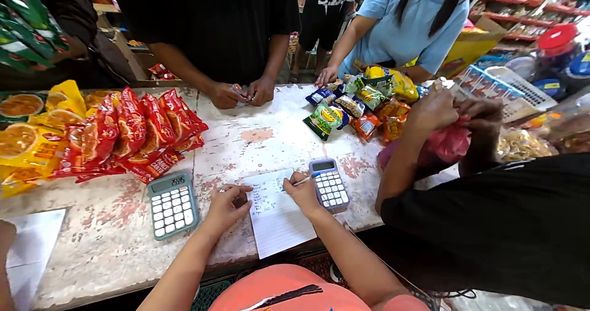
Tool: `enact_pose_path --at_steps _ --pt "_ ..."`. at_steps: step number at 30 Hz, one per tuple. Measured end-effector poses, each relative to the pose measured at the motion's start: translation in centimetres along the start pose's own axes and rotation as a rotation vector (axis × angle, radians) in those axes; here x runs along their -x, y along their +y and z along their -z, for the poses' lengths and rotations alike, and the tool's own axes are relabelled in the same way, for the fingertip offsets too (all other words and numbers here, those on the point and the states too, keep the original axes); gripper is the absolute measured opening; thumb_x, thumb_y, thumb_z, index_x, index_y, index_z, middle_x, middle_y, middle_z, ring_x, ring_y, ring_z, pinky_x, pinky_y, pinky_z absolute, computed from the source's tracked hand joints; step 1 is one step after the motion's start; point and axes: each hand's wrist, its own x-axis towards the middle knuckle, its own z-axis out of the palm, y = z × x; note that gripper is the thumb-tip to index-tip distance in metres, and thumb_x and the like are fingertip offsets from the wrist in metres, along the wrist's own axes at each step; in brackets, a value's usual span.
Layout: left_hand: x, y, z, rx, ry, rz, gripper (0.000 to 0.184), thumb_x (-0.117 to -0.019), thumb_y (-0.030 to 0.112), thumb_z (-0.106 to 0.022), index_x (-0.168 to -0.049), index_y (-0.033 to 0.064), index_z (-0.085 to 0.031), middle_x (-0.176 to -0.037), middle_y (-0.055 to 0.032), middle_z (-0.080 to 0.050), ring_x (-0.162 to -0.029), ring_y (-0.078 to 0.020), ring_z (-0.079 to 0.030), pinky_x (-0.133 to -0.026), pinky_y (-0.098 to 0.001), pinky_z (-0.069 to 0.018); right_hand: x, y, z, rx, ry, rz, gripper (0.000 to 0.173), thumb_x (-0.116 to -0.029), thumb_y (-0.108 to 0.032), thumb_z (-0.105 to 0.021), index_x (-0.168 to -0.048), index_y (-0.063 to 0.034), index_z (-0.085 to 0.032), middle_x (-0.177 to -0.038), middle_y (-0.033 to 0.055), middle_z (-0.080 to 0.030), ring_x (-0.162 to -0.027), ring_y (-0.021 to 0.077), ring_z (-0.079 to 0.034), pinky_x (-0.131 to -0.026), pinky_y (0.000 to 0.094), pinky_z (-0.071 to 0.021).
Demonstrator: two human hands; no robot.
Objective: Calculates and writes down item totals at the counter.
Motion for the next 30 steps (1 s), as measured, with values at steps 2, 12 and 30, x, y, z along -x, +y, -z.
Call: enact_pose_path --at_steps 2,12,30 --pt "-0.01 0.04 0.05 -0.002 0.003 0.004 0.037 -0.085 0.029 -0.069 -0.116 0.0089 -0.073 -0.083 0.0041 -0.07 -0.097 -0.0182 -0.063 -0.1 -0.0585 -0.0325 -0.15 -0.26 0.2 0.026 -0.034 -0.021 0.028 -0.0907 -0.016 -0.066 -0.066 -0.0067 -0.056 -0.06 -0.0043 -0.051 -0.057 0.0026 -0.049 -0.06 0.0239 -0.0428" --pt "0.02 0.16 0.13 -0.001 0.001 0.008 0.036 -0.0855 0.027 -0.069 -0.116 0.0091 -0.073 -0.084 0.0045 -0.069 -0.098 -0.018 -0.062 -0.101 -0.0584 -0.0322 0.31 -0.64 0.06 0.119 0.022 0.028 0.029 -0.0929 -0.016 -0.064 -0.068 -0.0013 -0.059 -0.062 0.0003 -0.051 -0.062 0.0063 -0.048 -0.063 0.0264 -0.0404" --pt "-0.03 -0.07 0.25 -0.011 -0.037 -0.032 0.038 -0.0868 0.033 -0.066 -0.118 0.0131 -0.075 -0.114 -0.005 -0.073 -0.117 -0.027 -0.063 -0.102 -0.0679 -0.0317 -0.02 -0.64 0.34 0.043 0.023 -0.001 0.029 -0.0913 -0.013 -0.068 -0.067 -0.002 -0.059 -0.061 -0.0014 -0.054 -0.059 0.0009 -0.05 -0.061 0.0198 -0.043"
